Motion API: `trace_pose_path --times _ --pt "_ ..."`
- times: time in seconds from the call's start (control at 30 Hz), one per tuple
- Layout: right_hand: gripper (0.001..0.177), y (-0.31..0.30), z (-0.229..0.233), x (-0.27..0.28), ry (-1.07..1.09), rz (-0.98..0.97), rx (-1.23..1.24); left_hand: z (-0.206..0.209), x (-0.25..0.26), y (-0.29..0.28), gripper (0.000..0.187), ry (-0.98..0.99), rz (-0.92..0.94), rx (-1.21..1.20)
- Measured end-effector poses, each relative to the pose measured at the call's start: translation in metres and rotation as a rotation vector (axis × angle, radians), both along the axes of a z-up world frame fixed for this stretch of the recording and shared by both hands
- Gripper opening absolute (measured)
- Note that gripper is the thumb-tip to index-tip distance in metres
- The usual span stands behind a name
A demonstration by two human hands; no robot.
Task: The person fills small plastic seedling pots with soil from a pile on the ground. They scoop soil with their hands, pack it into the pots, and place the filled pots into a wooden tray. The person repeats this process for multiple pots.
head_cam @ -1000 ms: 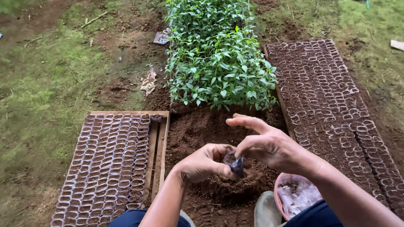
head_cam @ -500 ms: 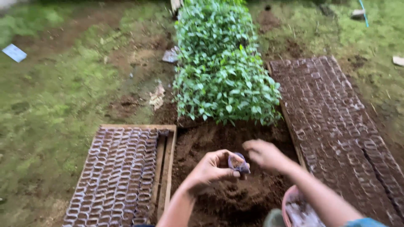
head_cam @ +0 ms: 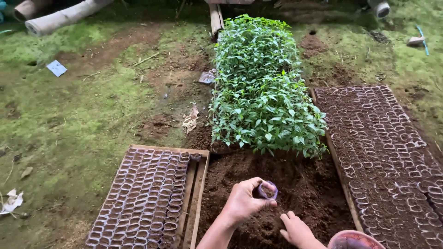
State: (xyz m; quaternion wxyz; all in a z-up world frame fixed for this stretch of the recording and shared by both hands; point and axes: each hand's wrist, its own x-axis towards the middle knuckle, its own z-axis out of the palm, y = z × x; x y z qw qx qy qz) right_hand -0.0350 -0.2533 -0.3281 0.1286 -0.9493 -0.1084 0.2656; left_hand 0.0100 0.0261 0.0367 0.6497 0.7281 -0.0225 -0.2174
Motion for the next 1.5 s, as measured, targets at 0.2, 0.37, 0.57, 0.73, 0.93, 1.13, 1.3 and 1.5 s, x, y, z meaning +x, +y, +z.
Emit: trace_pose_path --times 0.2,0.37,0.57,0.73,0.93,1.13,1.3,1.5 --pt "0.019 -0.009 0.0 0.036 -0.014 -0.254 0.145 0.007 0.0 0.002 0.044 0.044 0.0 -0.038" --pt "0.021 0.022 0.177 0.08 0.365 -0.833 0.71 -0.016 0.002 -0.001 0.038 -0.018 -0.012 -0.072" --pt "0.019 0.013 0.318 0.079 0.515 -1.028 1.387 -0.02 -0.01 -0.01 0.039 -0.015 -0.047 0.032" --pt "0.02 0.039 0.387 0.051 0.54 -1.078 1.747 -0.022 -0.02 -0.023 0.045 0.034 -0.092 0.048" --pt "0.025 0.068 0.414 0.036 0.411 -0.958 1.61 -0.017 -0.023 -0.028 0.053 0.055 -0.17 0.06" --pt "0.024 0.077 0.415 0.032 0.366 -0.787 1.542 -0.011 -0.025 -0.026 0.034 0.065 -0.16 0.037" --pt "0.033 0.083 0.421 0.029 0.332 -0.612 1.495 -0.021 -0.023 -0.026 0.042 0.011 -0.164 0.031" --pt "0.033 0.057 0.409 0.037 -0.433 0.175 0.755 -0.007 -0.016 -0.017 0.041 0.136 -0.065 -0.108"
